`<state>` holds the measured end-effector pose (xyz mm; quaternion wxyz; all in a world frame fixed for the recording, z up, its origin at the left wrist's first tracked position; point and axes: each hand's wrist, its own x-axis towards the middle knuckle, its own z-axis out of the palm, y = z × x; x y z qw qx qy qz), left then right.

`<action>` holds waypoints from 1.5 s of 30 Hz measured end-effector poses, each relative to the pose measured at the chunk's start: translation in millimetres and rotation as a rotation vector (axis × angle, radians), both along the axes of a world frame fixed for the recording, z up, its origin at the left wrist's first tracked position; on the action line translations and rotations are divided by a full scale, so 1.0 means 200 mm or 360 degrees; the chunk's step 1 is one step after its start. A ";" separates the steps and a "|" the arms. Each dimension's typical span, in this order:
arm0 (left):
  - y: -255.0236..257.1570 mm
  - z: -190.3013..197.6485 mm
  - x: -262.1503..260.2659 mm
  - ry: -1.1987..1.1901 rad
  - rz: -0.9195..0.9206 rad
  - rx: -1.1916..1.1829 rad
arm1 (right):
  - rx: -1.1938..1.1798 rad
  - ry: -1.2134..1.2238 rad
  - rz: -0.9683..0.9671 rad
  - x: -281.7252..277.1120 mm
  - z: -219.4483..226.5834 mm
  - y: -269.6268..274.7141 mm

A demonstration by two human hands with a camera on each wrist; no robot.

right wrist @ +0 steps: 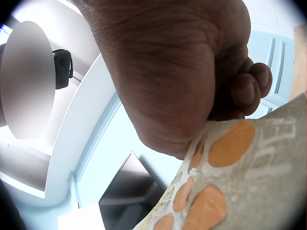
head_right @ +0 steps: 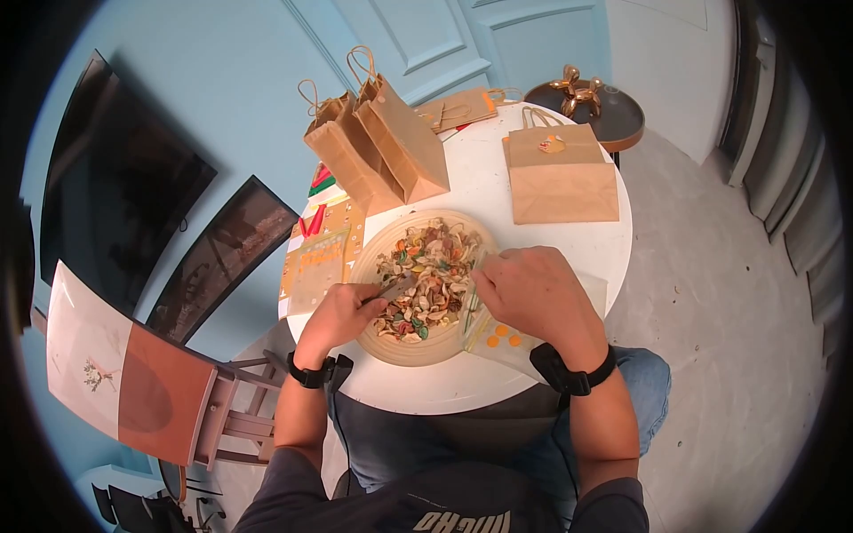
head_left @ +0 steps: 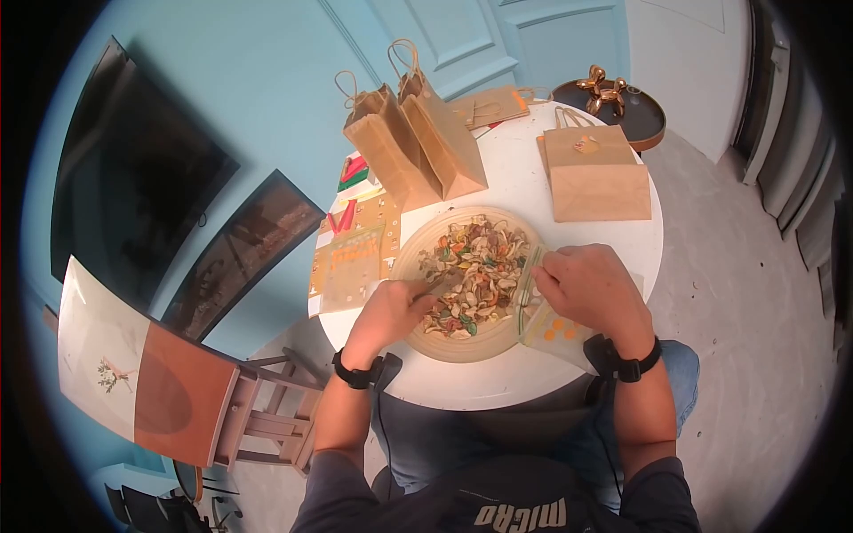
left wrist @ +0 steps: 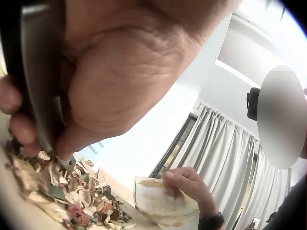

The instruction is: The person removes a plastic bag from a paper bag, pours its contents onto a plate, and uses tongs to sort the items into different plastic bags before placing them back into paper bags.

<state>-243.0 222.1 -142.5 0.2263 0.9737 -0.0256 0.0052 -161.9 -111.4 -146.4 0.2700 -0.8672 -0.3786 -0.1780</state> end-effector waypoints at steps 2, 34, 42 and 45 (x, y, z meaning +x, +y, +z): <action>-0.01 0.03 -0.01 0.0074 0.0057 0.0034 | 0.0015 0.0008 0.0003 0.00 0.00 0.00; -0.31 0.05 -0.09 -0.0124 -0.0281 0.0321 | 0.0086 0.0007 -0.0128 -0.02 0.06 -0.08; -0.22 0.01 -0.10 -0.0113 0.0111 0.0596 | 0.0069 -0.0024 -0.0097 0.00 0.03 -0.07; -0.18 0.00 -0.10 -0.0051 0.0125 0.0580 | 0.0046 -0.0017 -0.0107 0.00 0.03 -0.06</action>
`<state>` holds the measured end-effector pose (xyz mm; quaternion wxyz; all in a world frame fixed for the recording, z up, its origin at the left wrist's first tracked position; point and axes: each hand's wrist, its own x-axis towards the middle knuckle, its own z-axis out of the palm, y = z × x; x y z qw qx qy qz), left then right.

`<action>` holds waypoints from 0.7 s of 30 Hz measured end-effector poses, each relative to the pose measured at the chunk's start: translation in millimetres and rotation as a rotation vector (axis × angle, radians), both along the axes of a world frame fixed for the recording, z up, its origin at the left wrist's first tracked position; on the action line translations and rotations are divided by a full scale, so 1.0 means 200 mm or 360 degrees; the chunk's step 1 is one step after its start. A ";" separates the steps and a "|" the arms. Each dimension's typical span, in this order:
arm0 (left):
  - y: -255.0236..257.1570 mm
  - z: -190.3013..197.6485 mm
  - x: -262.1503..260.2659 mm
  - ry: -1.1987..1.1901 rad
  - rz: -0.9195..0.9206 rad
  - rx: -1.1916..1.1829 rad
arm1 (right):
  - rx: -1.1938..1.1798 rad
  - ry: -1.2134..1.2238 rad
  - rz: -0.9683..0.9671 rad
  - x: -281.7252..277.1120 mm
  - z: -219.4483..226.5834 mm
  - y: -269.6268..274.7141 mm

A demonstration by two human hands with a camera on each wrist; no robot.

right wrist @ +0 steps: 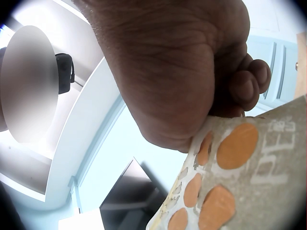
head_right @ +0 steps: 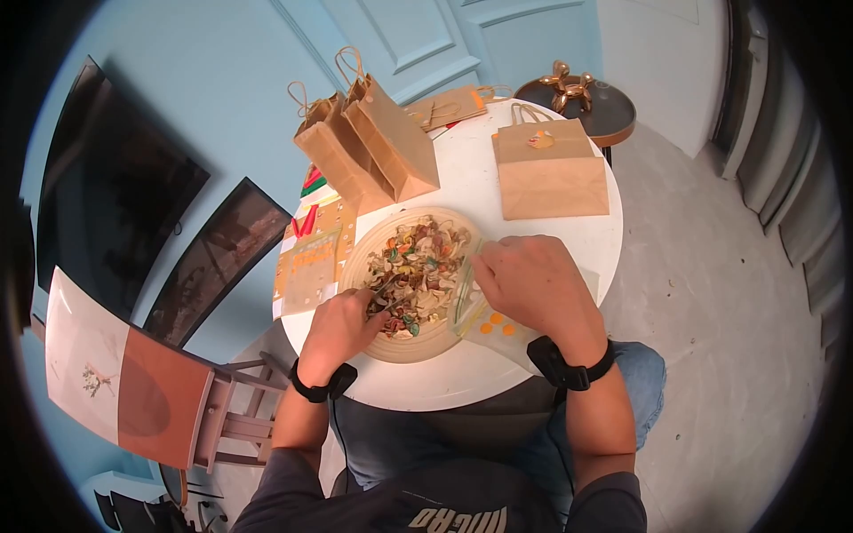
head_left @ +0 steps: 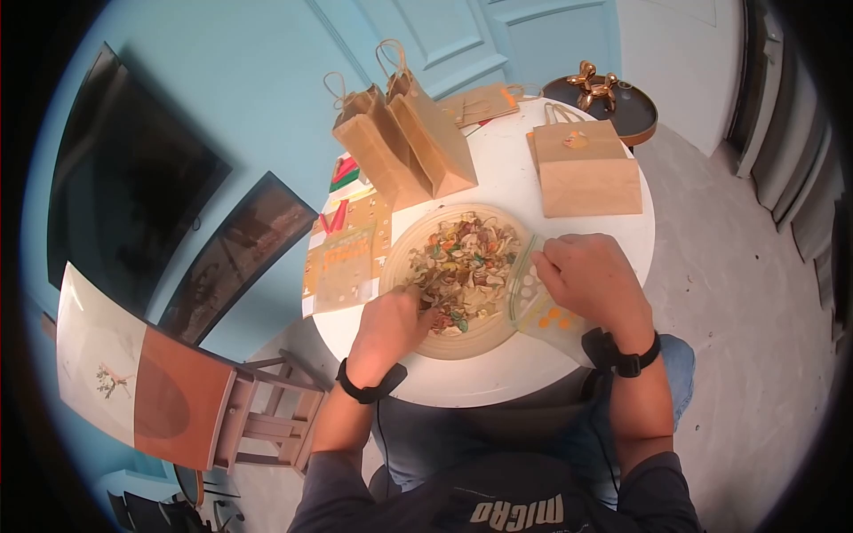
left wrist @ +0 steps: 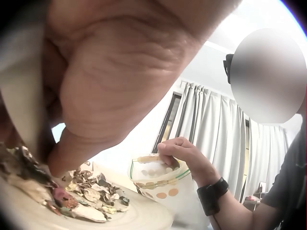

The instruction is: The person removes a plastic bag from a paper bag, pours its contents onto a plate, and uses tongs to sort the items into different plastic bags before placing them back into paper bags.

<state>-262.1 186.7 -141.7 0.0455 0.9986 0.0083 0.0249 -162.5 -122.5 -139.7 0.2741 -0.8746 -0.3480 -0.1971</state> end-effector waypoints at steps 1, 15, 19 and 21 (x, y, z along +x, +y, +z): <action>0.02 -0.02 0.01 0.0011 -0.0043 -0.0048 | -0.0006 0.0005 0.0003 0.00 0.00 0.00; 0.05 -0.03 0.02 -0.0053 -0.0102 -0.0238 | 0.0022 0.0005 0.0087 0.00 -0.03 0.05; 0.07 0.02 0.02 -0.0069 -0.0120 -0.0381 | 0.0040 0.0024 0.0113 0.01 -0.03 0.06; 0.06 0.05 0.02 -0.0068 -0.0138 -0.0443 | 0.0053 0.0022 0.0134 0.02 -0.05 0.07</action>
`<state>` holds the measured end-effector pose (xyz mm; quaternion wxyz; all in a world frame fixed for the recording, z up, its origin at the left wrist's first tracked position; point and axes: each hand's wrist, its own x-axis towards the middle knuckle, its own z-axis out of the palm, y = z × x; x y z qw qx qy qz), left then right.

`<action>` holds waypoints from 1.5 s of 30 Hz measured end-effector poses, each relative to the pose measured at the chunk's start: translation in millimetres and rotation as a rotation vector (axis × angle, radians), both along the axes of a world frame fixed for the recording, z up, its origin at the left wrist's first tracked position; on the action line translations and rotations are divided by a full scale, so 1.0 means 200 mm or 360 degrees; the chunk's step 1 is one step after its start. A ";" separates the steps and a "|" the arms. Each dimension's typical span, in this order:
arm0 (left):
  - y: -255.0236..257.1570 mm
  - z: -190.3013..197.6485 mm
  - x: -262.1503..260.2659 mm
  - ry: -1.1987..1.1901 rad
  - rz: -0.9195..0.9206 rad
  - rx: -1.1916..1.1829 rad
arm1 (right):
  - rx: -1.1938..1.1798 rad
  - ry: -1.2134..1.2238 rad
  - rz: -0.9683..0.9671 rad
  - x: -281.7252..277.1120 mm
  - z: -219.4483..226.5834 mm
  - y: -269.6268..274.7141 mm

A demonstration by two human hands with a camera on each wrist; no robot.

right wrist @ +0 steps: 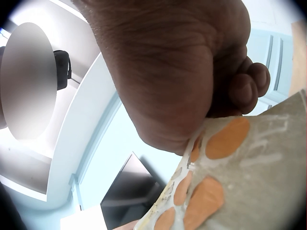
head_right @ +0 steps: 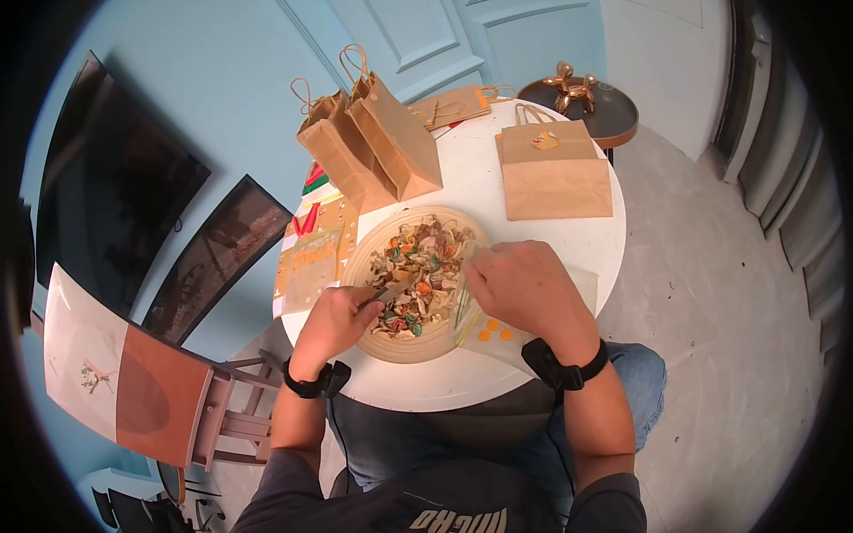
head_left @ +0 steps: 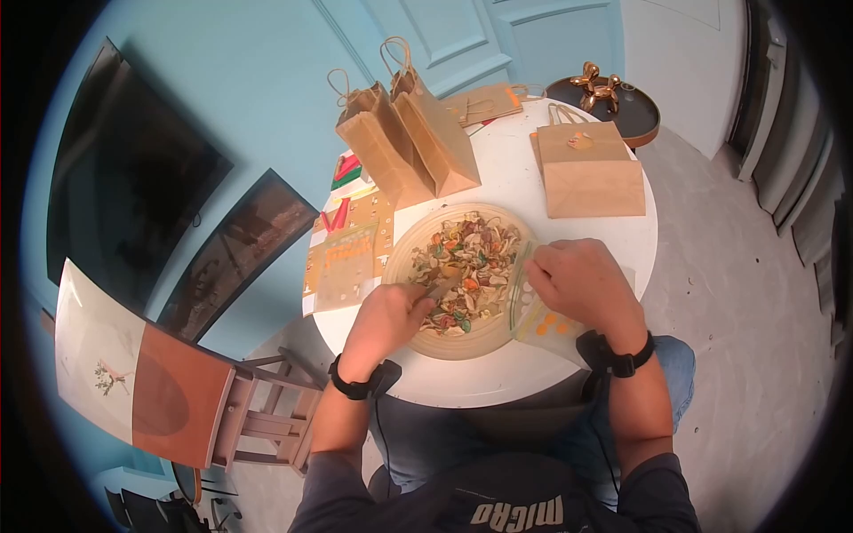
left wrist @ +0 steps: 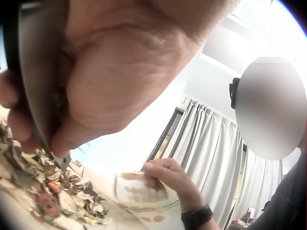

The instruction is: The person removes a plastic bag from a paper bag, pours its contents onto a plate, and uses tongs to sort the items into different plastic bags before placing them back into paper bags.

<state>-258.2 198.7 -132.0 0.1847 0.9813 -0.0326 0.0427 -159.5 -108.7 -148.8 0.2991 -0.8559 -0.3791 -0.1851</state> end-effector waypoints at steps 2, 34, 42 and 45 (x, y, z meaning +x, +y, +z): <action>-0.04 0.06 -0.01 0.0012 -0.0024 -0.0069 | 0.0009 0.0009 0.0010 0.00 -0.01 0.01; -0.14 0.05 0.40 0.0209 -0.0252 0.0472 | 0.0200 0.0121 -0.0271 0.00 0.11 -0.23; -0.13 0.17 0.14 0.0001 -0.0238 0.0202 | 0.0208 0.0100 -0.0281 -0.02 0.12 -0.22; -0.23 0.05 0.05 -0.0093 -0.0438 0.0194 | 0.0183 0.0115 -0.0276 -0.02 0.12 -0.21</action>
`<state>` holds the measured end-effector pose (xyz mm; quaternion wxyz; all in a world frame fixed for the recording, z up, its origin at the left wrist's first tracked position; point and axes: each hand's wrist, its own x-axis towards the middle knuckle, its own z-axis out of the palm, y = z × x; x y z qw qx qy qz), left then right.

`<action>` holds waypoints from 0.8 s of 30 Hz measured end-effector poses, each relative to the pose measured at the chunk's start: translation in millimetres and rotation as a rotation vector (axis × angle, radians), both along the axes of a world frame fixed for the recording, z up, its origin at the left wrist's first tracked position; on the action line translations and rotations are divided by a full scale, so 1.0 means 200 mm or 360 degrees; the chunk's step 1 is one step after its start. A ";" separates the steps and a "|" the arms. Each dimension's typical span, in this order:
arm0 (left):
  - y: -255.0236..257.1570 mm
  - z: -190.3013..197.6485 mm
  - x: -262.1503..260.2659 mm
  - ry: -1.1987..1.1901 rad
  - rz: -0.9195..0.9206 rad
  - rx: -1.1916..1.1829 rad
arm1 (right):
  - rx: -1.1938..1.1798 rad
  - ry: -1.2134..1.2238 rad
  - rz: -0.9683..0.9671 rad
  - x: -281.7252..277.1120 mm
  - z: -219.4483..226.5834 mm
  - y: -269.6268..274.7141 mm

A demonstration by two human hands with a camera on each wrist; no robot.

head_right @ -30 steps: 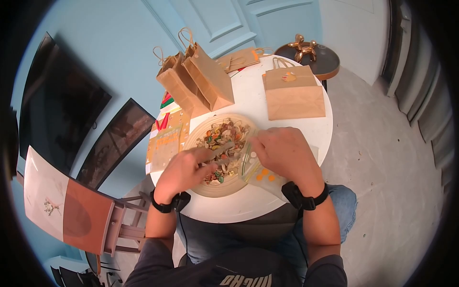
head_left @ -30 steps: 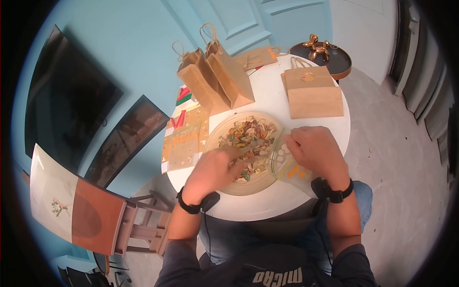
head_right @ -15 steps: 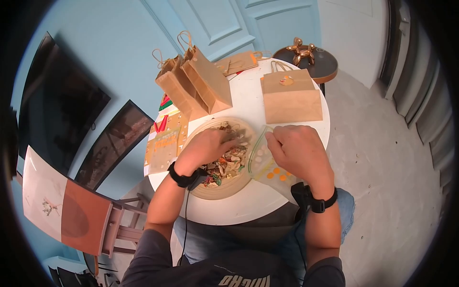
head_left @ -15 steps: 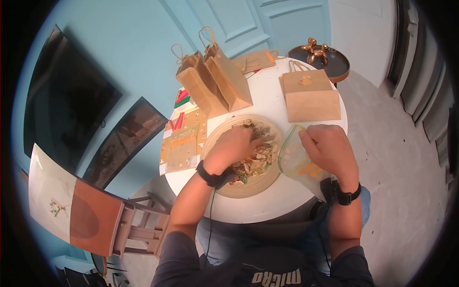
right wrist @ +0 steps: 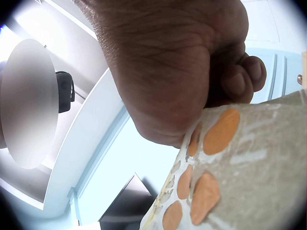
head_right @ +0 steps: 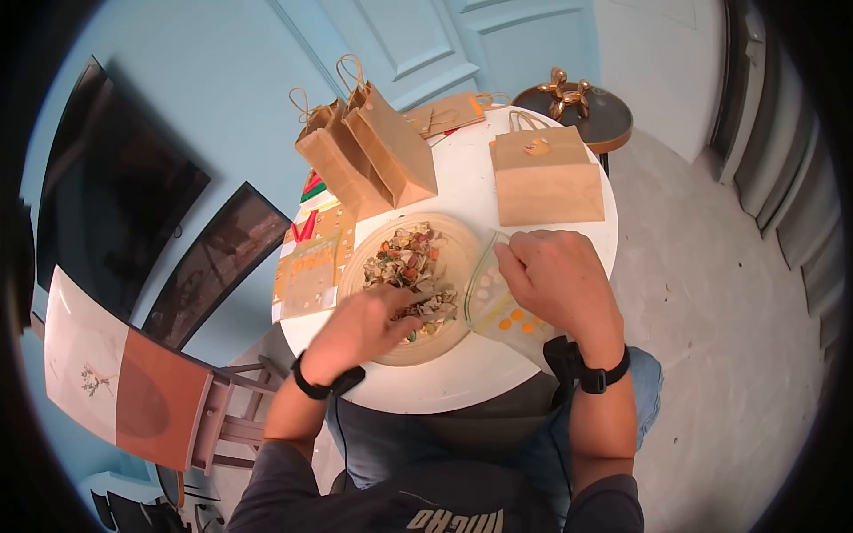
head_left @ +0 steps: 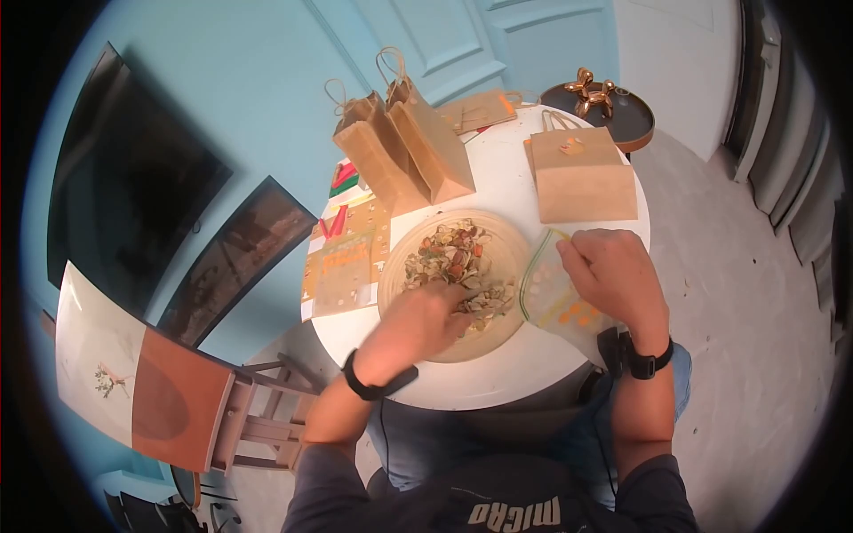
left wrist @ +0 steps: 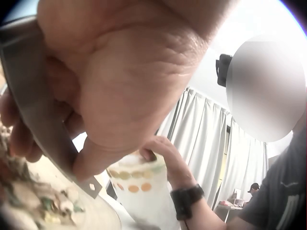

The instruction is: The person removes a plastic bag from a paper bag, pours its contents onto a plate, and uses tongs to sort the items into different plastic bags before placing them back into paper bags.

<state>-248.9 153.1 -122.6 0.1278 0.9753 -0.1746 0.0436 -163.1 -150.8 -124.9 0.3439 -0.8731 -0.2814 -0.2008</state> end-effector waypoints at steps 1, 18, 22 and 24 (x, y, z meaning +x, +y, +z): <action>-0.01 -0.03 -0.02 -0.0015 0.0050 0.0031 | -0.0011 0.0001 0.0000 0.00 0.00 0.00; 0.52 0.03 0.31 0.0563 0.0650 -0.0153 | -0.0076 -0.0001 0.0057 0.00 0.00 0.04; 0.50 0.02 0.27 0.0623 0.0461 -0.0255 | -0.0086 0.0002 0.0065 0.00 0.00 0.05; 0.49 -0.01 0.25 0.0511 0.0310 -0.0280 | -0.0090 0.0008 0.0074 0.01 -0.01 0.06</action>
